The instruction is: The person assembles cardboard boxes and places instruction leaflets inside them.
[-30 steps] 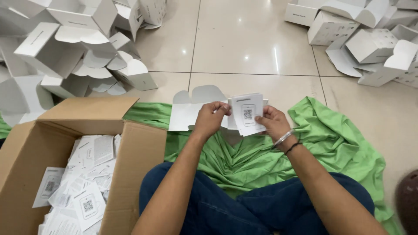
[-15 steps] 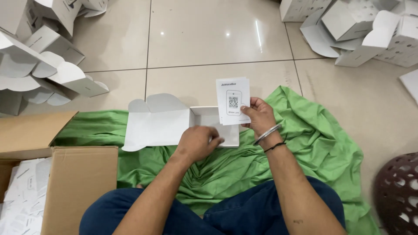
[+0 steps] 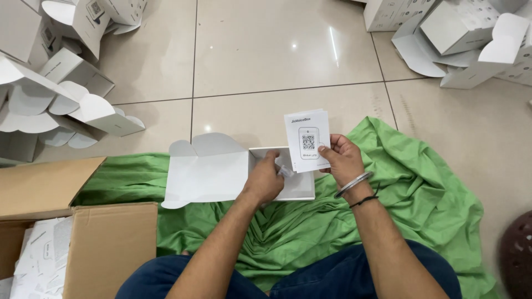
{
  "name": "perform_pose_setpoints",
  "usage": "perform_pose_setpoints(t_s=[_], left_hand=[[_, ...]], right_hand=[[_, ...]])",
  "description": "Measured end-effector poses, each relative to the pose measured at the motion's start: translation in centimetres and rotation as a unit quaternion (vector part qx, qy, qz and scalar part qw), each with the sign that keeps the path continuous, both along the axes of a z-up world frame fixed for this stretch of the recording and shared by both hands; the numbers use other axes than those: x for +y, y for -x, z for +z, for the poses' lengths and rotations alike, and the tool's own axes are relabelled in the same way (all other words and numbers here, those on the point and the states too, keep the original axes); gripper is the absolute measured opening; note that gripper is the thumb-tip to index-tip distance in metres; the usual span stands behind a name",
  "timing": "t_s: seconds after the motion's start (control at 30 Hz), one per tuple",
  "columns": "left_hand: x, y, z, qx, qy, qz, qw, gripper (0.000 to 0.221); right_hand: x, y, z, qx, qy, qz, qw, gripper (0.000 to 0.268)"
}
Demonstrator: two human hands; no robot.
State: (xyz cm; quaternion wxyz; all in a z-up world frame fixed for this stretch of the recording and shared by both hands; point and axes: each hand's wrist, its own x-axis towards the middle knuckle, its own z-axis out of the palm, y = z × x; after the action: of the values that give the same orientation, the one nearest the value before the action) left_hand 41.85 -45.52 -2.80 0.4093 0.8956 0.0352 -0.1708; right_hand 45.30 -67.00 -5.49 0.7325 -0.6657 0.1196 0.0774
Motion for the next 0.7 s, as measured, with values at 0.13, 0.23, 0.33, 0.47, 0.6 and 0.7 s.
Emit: perform_pose_setpoints(t_s=[0.13,0.23,0.33,0.47,0.6,0.7], left_hand=[[1.4,0.4,0.8,0.021,-0.002,-0.019,1.000,0.078],[3.4,0.9,3.0,-0.101,-0.068,-0.065,0.990,0.063],[4.6,1.8,5.0,-0.104,-0.093,-0.001,0.990,0.048],[5.7,2.8,1.5,-0.151,-0.148,0.073,0.975,0.059],[5.7,2.7,0.8,-0.031,-0.189,0.042,0.980,0.042],[6.4,2.0,1.2,-0.017,-0.195,0.033,0.980,0.038]], right_hand=[[0.5,0.4,-0.1,-0.017,0.019,0.040,0.999,0.021],[0.9,0.6,-0.9,-0.032,0.042,0.073,0.996,0.022],[1.8,1.2,-0.6,-0.096,0.079,0.137,0.983,0.026],[4.3,3.0,2.1,-0.169,0.416,0.205,0.870,0.026],[7.3,4.1,5.0,-0.136,0.568,0.271,0.765,0.030],[8.5,2.5,3.5,-0.161,0.535,0.338,0.757,0.029]])
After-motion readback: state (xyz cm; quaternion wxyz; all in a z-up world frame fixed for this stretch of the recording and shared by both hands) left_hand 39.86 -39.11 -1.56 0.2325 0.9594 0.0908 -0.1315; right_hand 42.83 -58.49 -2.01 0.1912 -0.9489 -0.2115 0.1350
